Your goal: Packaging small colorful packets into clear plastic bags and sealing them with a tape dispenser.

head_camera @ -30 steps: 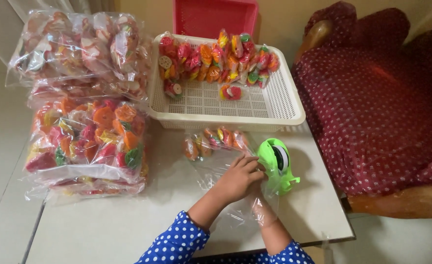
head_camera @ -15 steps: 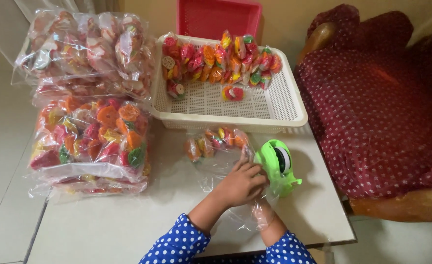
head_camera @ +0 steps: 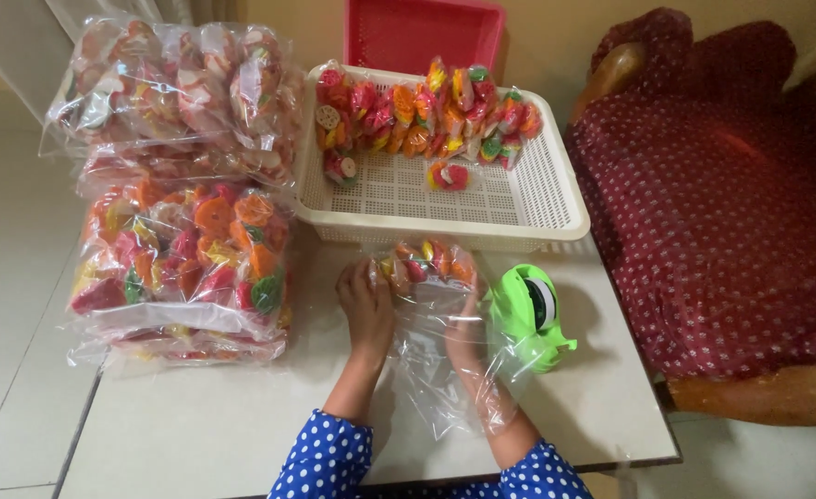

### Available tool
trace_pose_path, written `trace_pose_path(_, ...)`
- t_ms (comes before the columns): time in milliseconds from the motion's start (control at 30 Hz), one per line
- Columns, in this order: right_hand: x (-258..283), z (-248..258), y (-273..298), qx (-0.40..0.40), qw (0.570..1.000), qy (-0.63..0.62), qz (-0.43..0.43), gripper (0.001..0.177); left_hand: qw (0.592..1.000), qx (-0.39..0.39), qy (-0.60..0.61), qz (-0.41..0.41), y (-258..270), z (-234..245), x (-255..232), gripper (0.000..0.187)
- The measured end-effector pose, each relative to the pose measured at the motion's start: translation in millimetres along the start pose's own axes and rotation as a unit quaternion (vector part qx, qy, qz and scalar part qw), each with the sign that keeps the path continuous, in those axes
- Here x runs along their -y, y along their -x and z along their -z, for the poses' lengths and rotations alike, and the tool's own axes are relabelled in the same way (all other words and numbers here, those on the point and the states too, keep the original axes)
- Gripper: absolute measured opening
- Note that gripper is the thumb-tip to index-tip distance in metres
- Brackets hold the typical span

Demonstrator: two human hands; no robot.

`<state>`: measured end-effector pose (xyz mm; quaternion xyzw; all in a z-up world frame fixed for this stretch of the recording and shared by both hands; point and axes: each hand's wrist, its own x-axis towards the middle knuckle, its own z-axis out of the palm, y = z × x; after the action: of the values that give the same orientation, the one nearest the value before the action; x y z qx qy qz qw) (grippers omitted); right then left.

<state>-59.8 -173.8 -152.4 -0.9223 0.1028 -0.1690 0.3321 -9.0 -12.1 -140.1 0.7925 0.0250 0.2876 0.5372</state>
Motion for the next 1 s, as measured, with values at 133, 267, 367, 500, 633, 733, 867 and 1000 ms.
trace_pose_path(133,-43.0,-30.4,-9.2,-0.039,0.997,0.057,-0.018,0.099,0.997,0.067,0.045,0.011,-18.5,4.9,-4.8,0.042)
trace_pose_path(267,-45.8,-37.4,-11.8,-0.041,0.995,0.085,-0.037,0.100,0.987,0.123,0.107,0.008,-33.2,8.9,-7.8,0.046)
trace_pose_path(367,-18.7,-17.7,-16.6,-0.024,0.997,0.078,-0.013,0.102,0.981,0.135,0.138,0.021,-40.9,9.9,-13.1,0.044)
trace_pose_path(500,-58.0,-53.0,-16.6,-0.035,0.986,0.150,-0.065,0.104,0.979,0.116,0.164,0.029,-42.4,20.1,-22.0,0.050)
trace_pose_path(633,-84.9,-72.3,-12.7,-0.009,0.984,0.169,-0.056,0.109,0.987,0.089,0.122,0.052,-31.6,25.6,-19.0,0.047)
trace_pose_path(733,-97.2,-82.1,-15.9,0.036,0.986,0.161,-0.009,0.113,0.970,0.110,0.186,0.115,-33.3,21.6,-16.1,0.051)
trace_pose_path(867,-74.1,-57.3,-17.7,-0.001,0.971,0.236,0.029,0.115,0.960,0.132,0.199,0.144,-39.7,19.9,-17.8,0.053)
trace_pose_path(1000,-168.9,-119.5,-32.7,-0.079,0.946,0.311,0.047,0.104,0.941,0.124,0.238,0.205,-38.3,38.9,-57.7,0.065)
